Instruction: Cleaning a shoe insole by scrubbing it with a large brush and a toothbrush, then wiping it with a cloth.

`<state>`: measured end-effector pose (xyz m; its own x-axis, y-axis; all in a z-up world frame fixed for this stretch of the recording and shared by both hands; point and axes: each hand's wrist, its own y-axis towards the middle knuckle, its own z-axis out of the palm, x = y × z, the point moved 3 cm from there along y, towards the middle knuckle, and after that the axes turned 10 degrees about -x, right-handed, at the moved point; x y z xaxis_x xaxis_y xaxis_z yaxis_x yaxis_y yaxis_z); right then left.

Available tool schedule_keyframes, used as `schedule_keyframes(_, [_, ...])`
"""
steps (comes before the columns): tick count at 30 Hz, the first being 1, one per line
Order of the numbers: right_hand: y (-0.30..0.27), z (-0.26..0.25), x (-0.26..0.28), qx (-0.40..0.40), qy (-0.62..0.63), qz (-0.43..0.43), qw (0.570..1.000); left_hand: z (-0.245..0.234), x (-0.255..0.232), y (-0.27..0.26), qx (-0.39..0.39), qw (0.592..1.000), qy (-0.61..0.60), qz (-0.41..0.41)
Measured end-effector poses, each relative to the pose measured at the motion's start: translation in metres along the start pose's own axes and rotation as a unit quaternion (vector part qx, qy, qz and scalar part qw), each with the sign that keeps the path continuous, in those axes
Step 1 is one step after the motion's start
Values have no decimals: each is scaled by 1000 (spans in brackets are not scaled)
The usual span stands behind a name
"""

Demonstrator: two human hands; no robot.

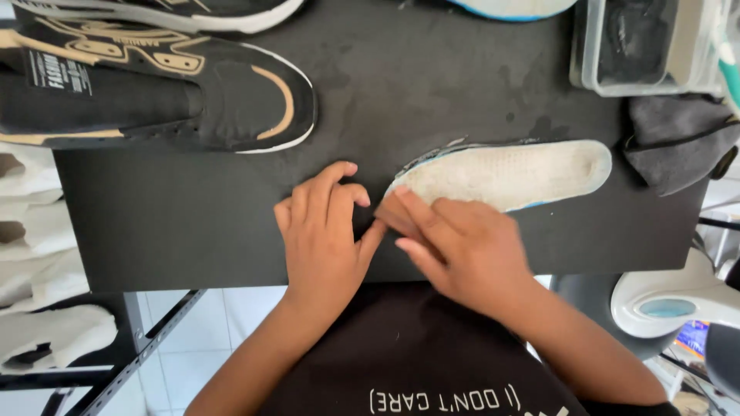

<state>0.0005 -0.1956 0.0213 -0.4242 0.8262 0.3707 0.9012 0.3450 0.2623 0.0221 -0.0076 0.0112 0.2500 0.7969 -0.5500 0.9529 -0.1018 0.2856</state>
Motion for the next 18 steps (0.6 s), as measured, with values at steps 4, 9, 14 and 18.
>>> schedule_keyframes(4, [-14, -26, -40, 39, -16, 96, 994, 2, -2, 4, 12, 1000, 5, 16])
schedule_keyframes(9, [-37, -36, -66, -117, -156, 177, 965, 3, -6, 4, 35, 994, 42, 89])
schedule_keyframes(14, [-42, 2, -21, -112, -173, 80, 975, 3, -12, 13, 58, 990, 66, 111])
schedule_keyframes(18, [-71, -25, -90, -67, -215, 280, 933, 1, -14, 12, 59, 986, 75, 135])
